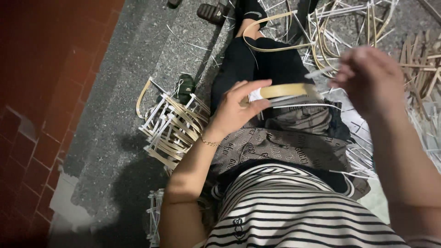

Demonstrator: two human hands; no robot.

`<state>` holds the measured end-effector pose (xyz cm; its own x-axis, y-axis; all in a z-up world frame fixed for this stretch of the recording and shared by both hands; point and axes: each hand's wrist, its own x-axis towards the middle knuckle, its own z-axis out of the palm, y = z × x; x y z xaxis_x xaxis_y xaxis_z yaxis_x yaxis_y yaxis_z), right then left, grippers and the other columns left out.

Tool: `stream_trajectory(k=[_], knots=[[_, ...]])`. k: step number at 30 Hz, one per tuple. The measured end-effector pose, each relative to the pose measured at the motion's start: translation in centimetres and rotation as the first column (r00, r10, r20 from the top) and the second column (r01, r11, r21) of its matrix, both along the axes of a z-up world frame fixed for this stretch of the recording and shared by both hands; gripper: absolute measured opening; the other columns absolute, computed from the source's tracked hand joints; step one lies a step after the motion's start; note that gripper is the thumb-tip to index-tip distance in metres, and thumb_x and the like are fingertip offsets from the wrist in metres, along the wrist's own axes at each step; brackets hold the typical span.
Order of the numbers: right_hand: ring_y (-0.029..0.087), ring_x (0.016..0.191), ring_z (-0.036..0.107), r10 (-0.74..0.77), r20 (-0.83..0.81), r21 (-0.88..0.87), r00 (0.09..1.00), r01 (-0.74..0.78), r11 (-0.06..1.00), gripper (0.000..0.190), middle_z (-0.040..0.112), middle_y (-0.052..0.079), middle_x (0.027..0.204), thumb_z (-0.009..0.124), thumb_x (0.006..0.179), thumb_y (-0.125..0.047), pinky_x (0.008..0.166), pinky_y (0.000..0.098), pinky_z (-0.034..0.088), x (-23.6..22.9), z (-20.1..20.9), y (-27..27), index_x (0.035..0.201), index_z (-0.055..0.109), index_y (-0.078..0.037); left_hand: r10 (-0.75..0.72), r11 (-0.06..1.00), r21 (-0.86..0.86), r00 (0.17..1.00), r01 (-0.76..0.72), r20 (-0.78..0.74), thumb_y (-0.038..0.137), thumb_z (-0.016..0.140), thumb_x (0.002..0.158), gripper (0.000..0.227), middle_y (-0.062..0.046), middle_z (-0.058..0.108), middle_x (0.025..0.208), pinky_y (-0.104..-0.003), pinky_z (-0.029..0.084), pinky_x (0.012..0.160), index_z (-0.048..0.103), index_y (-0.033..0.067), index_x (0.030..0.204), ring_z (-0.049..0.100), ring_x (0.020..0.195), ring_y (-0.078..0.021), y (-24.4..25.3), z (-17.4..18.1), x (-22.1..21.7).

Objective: The recorder is weaving together bamboo strips and applying white plastic reinforcement strips to create a curved handle or frame for a traditional basket or container.

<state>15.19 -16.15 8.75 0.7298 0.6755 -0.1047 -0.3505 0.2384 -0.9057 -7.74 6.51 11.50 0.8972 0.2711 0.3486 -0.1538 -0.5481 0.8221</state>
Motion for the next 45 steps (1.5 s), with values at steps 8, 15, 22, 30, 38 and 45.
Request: stream_trajectory(k=[8,15,22,30,38,45], knots=[[0.009,0.063,0.05,0.324,0.164,-0.28,0.932,-0.271,0.921,0.024,0.054,-0.002,0.073,0.052,0.11,-0.021,0.057,0.0269,0.04,-4.5,-4.1,6.9,0.121,0.068,-0.008,-0.032,0.992,-0.125,0.935,-0.013,-0.353,0.022,0.056,0.106,0.026,-0.003,0.073,0.093,-0.024,0.054,0.076,0.071,0.0038,0.117,0.068,0.082,-0.0073,2.5,-3.8,-0.5],[0.004,0.073,0.052,0.4,0.588,-0.348,0.703,-0.226,0.91,0.026,0.062,-0.004,0.086,0.053,0.113,-0.019,0.066,0.0204,0.044,-4.9,-6.0,7.4,0.119,0.072,-0.003,-0.335,0.884,-0.458,0.811,0.093,-0.48,0.027,0.061,0.106,0.027,0.004,0.069,0.085,-0.022,0.051,0.072,0.072,0.0024,0.109,0.057,0.08,-0.0016,4.0,-6.4,0.2],[0.002,0.061,0.047,0.372,0.299,-0.45,0.879,-0.214,0.867,0.023,0.052,-0.006,0.069,0.058,0.108,-0.021,0.056,0.0207,0.039,-5.4,-5.0,8.0,0.116,0.074,-0.007,-0.279,0.853,-0.52,0.796,-0.052,-0.538,0.026,0.063,0.105,0.025,0.004,0.065,0.08,-0.023,0.043,0.063,0.073,0.0034,0.101,0.05,0.072,-0.0029,4.1,-7.6,0.4],[0.014,0.093,0.067,0.115,0.599,-0.084,0.792,-0.08,0.993,0.014,0.06,0.008,0.121,0.052,0.116,-0.007,0.084,0.0286,0.057,-4.3,-4.7,5.7,0.124,0.063,-0.002,-0.244,0.917,-0.393,0.873,0.067,-0.422,0.021,0.073,0.093,0.024,0.002,0.071,0.088,-0.026,0.053,0.075,0.07,0.0041,0.11,0.062,0.083,-0.0045,5.3,-6.3,1.0],[0.022,0.09,0.069,0.06,0.998,-0.057,0.004,-0.243,0.968,0.029,0.072,0.008,0.108,0.083,0.084,-0.002,0.081,0.0404,0.048,-7.1,-4.2,6.3,0.094,0.058,-0.012,-0.175,0.971,-0.218,0.915,0.098,-0.364,0.023,0.073,0.095,0.024,-0.007,0.074,0.097,-0.031,0.056,0.081,0.069,0.0041,0.109,0.072,0.09,-0.0136,5.3,-5.3,1.4],[0.023,0.094,0.067,-0.029,0.997,0.014,-0.078,-0.186,0.982,0.024,0.071,0.005,0.106,0.084,0.077,-0.004,0.084,0.0421,0.049,-7.3,-5.1,7.6,0.093,0.066,-0.009,-0.191,0.949,-0.3,0.93,0.094,-0.313,0.017,0.075,0.095,0.024,-0.007,0.076,0.101,-0.031,0.057,0.086,0.07,0.003,0.115,0.072,0.095,-0.012,4.3,-5.2,0.7]])
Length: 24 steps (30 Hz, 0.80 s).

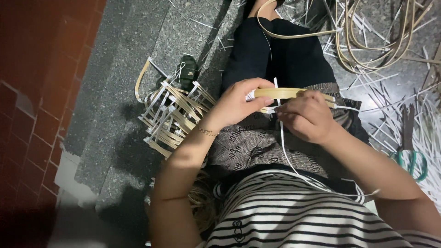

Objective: The recorder is weaving together bamboo strips and applying white plastic reinforcement strips to create a curved handle or frame for a traditional basket or container.

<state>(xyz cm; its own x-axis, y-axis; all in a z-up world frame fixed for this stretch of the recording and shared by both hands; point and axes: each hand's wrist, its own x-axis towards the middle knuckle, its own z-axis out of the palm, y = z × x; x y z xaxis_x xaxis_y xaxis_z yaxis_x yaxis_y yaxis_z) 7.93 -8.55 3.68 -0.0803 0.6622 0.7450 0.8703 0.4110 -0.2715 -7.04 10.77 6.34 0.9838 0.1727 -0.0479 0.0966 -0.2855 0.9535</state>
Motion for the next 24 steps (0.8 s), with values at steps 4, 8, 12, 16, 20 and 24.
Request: stream_trajectory(k=[4,8,12,16,20,24], knots=[[0.024,0.094,0.067,-0.022,0.018,0.013,1.0,0.022,1.0,0.024,0.07,0.007,0.105,0.084,0.08,-0.003,0.081,0.0405,0.049,0.1,0.1,0.3,0.091,0.064,-0.009,0.066,0.994,-0.087,0.996,-0.061,0.055,0.009,0.073,0.095,0.028,-0.007,0.075,0.109,-0.03,0.058,0.09,0.068,0.0014,0.122,0.07,0.101,-0.0109,-0.4,-0.4,0.0],[0.026,0.091,0.066,-0.021,-0.034,-0.031,0.999,0.019,0.999,0.023,0.069,0.007,0.105,0.084,0.081,-0.006,0.079,0.0397,0.05,0.3,1.6,0.4,0.093,0.065,-0.008,0.151,0.961,-0.228,0.988,-0.157,-0.041,0.007,0.073,0.094,0.03,-0.007,0.075,0.111,-0.03,0.056,0.08,0.069,0.0034,0.123,0.066,0.091,-0.012,-1.4,-0.3,-0.3],[0.022,0.087,0.067,-0.006,-0.201,-0.27,0.98,-0.05,0.961,0.018,0.075,0.002,0.103,0.077,0.08,-0.009,0.077,0.0382,0.05,1.0,2.7,-0.4,0.096,0.069,-0.011,0.147,0.975,0.123,0.951,-0.186,0.273,0.005,0.073,0.095,0.028,-0.009,0.075,0.115,-0.032,0.057,0.093,0.071,0.0056,0.123,0.072,0.104,-0.0207,-2.4,0.5,-0.5],[0.014,0.074,0.061,-0.466,-0.482,-0.724,0.742,-0.037,0.689,0.02,0.065,0.004,0.08,0.071,0.099,-0.028,0.068,0.0335,0.048,3.1,6.4,3.5,0.096,0.066,-0.008,0.124,0.89,0.368,0.919,-0.271,0.375,0.005,0.073,0.095,0.021,-0.008,0.071,0.105,-0.037,0.053,0.087,0.071,0.0064,0.116,0.067,0.094,-0.0265,-3.7,0.5,-0.8],[0.01,0.074,0.054,-0.423,-0.637,-0.754,0.644,-0.409,0.514,0.03,0.063,0.003,0.076,0.072,0.095,-0.032,0.068,0.0324,0.048,5.8,0.4,5.9,0.088,0.07,-0.002,0.12,0.886,0.378,0.922,-0.267,0.368,0.005,0.071,0.094,0.024,-0.008,0.068,0.103,-0.039,0.05,0.088,0.069,0.0051,0.118,0.062,0.094,-0.0274,-4.2,1.2,-1.4],[0.013,0.073,0.057,-0.378,-0.671,-0.74,0.638,-0.608,0.288,0.026,0.068,0.003,0.077,0.067,0.091,-0.029,0.068,0.0336,0.048,6.4,-4.6,6.1,0.091,0.074,-0.004,0.099,0.915,0.348,0.951,-0.203,0.294,0.013,0.077,0.089,0.03,-0.007,0.068,0.104,-0.039,0.048,0.087,0.065,0.0055,0.115,0.061,0.092,-0.0268,-3.6,1.2,-1.5]])
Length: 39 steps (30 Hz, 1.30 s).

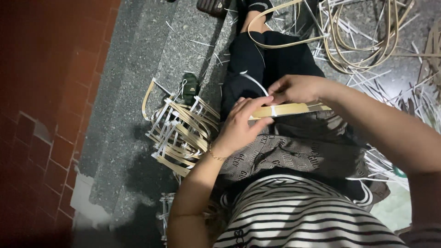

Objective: The recorder is weaving together bamboo strips and applying white plastic reinforcement strips to create a curved handle or frame for a traditional basket or container.

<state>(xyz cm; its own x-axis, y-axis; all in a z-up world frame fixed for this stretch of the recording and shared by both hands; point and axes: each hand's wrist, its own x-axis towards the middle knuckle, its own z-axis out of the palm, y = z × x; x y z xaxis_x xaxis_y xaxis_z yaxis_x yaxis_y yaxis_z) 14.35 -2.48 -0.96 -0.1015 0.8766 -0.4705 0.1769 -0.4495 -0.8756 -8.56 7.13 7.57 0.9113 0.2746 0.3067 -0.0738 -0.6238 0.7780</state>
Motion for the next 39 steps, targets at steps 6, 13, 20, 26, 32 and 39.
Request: stream_trajectory(k=[6,13,20,26,32,39], knots=[[0.02,0.08,0.063,-0.171,0.584,-0.029,0.794,0.231,0.973,0.034,0.073,0.005,0.085,0.064,0.102,-0.043,0.076,0.038,0.049,-2.1,7.2,-3.2,0.11,0.077,-0.012,-0.074,0.997,0.008,0.995,0.075,-0.063,0.009,0.074,0.088,0.028,-0.012,0.067,0.107,-0.038,0.049,0.093,0.068,0.0054,0.115,0.064,0.103,-0.0297,2.5,1.2,1.5],[0.024,0.085,0.063,-0.631,0.61,0.746,0.479,-0.616,0.254,0.029,0.066,0.002,0.091,0.072,0.082,-0.017,0.079,0.0404,0.05,-5.2,5.3,-6.1,0.111,0.075,-0.02,-0.175,0.914,-0.404,0.926,0.028,-0.333,0.002,0.068,0.092,0.02,-0.008,0.075,0.101,-0.033,0.057,0.088,0.065,0.0033,0.111,0.074,0.098,-0.0193,2.5,-0.4,2.5],[0.022,0.072,0.062,-0.533,0.414,0.863,0.738,-0.133,0.488,0.021,0.065,0.003,0.079,0.077,0.094,-0.032,0.066,0.0348,0.047,-7.8,7.0,-7.7,0.098,0.072,-0.012,-0.131,0.927,-0.375,0.951,0.017,-0.28,0.002,0.069,0.093,0.023,-0.01,0.072,0.103,-0.036,0.059,0.086,0.059,0.0028,0.114,0.075,0.101,-0.0235,1.7,-0.6,2.0],[0.009,0.066,0.055,-0.446,0.147,0.272,0.883,0.397,0.876,0.034,0.064,0.002,0.072,0.065,0.104,-0.035,0.059,0.0281,0.045,-3.2,7.8,-2.6,0.092,0.068,-0.004,-0.122,0.99,0.036,0.96,0.136,-0.253,0.007,0.07,0.096,0.02,-0.008,0.071,0.105,-0.044,0.048,0.094,0.06,0.0089,0.114,0.069,0.104,-0.0309,0.4,0.1,0.0],[0.008,0.071,0.065,-0.125,-0.129,0.005,0.984,0.127,0.992,0.021,0.073,-0.002,0.077,0.064,0.092,-0.025,0.066,0.0287,0.053,-1.3,0.6,-0.2,0.093,0.075,-0.008,-0.091,0.996,-0.01,0.971,0.092,-0.221,0.012,0.071,0.094,0.037,-0.009,0.07,0.115,-0.044,0.045,0.098,0.057,0.0091,0.129,0.067,0.11,-0.0291,0.2,0.6,-0.1],[0.021,0.077,0.07,-0.431,0.579,0.357,0.692,0.261,0.897,0.023,0.071,0.008,0.088,0.064,0.104,-0.032,0.073,0.033,0.052,-3.3,4.5,-5.6,0.103,0.074,-0.012,-0.155,0.987,-0.051,0.984,0.151,-0.092,0.005,0.071,0.094,0.029,-0.017,0.065,0.125,-0.04,0.05,0.103,0.06,0.005,0.121,0.064,0.119,-0.0314,2.4,1.5,1.3]])
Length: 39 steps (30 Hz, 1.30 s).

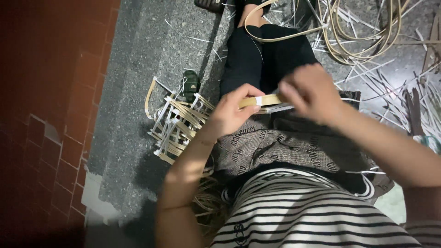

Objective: The recorder is weaving together bamboo strips and applying white plastic reinforcement strips to create a curved handle or frame for a traditional basket or container.

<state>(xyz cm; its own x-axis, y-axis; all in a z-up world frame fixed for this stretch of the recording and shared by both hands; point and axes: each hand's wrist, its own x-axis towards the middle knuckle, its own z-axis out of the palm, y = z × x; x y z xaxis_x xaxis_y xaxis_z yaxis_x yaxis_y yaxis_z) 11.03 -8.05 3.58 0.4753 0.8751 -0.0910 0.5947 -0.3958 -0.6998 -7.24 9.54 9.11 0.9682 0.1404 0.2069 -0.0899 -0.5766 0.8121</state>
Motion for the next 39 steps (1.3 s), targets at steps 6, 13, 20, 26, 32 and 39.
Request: stream_trajectory(k=[6,13,20,26,32,39], knots=[[0.019,0.084,0.066,0.059,0.77,0.473,0.635,-0.63,0.616,0.037,0.067,-0.002,0.098,0.076,0.074,-0.018,0.077,0.0381,0.051,-3.3,1.7,-1.4,0.11,0.077,-0.024,-0.023,0.957,-0.284,0.952,-0.067,-0.304,0.002,0.07,0.094,0.022,-0.009,0.072,0.104,-0.03,0.057,0.088,0.062,0.002,0.115,0.07,0.099,-0.0138,0.2,-2.1,0.6],[0.018,0.077,0.065,0.239,0.12,0.577,0.964,-0.264,0.773,0.018,0.065,0.001,0.086,0.071,0.098,-0.029,0.071,0.0319,0.049,-3.6,2.4,-1.2,0.099,0.07,-0.011,-0.062,0.9,-0.429,0.956,-0.071,-0.288,0.003,0.07,0.096,0.022,-0.01,0.073,0.103,-0.029,0.058,0.085,0.059,0.0012,0.115,0.071,0.1,-0.0143,-0.9,-1.4,-0.6],[0.016,0.061,0.047,0.115,-0.68,-0.02,0.724,-0.175,0.984,0.04,0.056,0.006,0.069,0.065,0.106,-0.035,0.055,0.0361,0.038,0.8,-2.0,4.4,0.089,0.068,0.001,0.07,0.996,0.066,0.991,-0.063,-0.114,0.013,0.078,0.089,0.041,-0.012,0.07,0.107,-0.042,0.051,0.092,0.058,0.0029,0.123,0.067,0.102,-0.0315,-2.4,0.7,-1.2],[0.022,0.069,0.057,-0.017,0.017,-0.122,1.0,0.019,0.992,0.03,0.064,0.003,0.072,0.062,0.11,-0.042,0.072,0.0361,0.046,0.4,1.7,2.2,0.102,0.074,-0.016,0.044,0.998,0.048,0.991,-0.039,-0.126,0.008,0.074,0.093,0.03,-0.009,0.071,0.11,-0.039,0.051,0.097,0.067,0.0064,0.122,0.067,0.105,-0.0285,-1.1,0.6,-0.5],[0.02,0.093,0.061,0.122,0.743,0.384,0.658,-0.568,0.728,0.033,0.067,0.001,0.098,0.073,0.079,-0.022,0.082,0.0386,0.039,-3.2,0.3,-2.9,0.111,0.078,-0.028,0.001,0.943,-0.31,0.93,-0.124,-0.368,0.007,0.069,0.096,0.026,-0.006,0.075,0.106,-0.03,0.056,0.089,0.065,0.0044,0.122,0.071,0.099,-0.015,-0.7,-0.3,0.5],[0.017,0.104,0.06,0.057,0.771,0.491,0.634,-0.649,0.581,0.023,0.067,-0.001,0.113,0.073,0.092,-0.022,0.088,0.0378,0.044,-3.6,-1.1,-2.1,0.114,0.073,-0.018,-0.022,0.943,-0.32,0.942,-0.092,-0.335,0.004,0.067,0.097,0.024,-0.008,0.073,0.106,-0.029,0.056,0.088,0.064,0.0013,0.121,0.069,0.1,-0.0124,-0.9,0.1,0.1]])
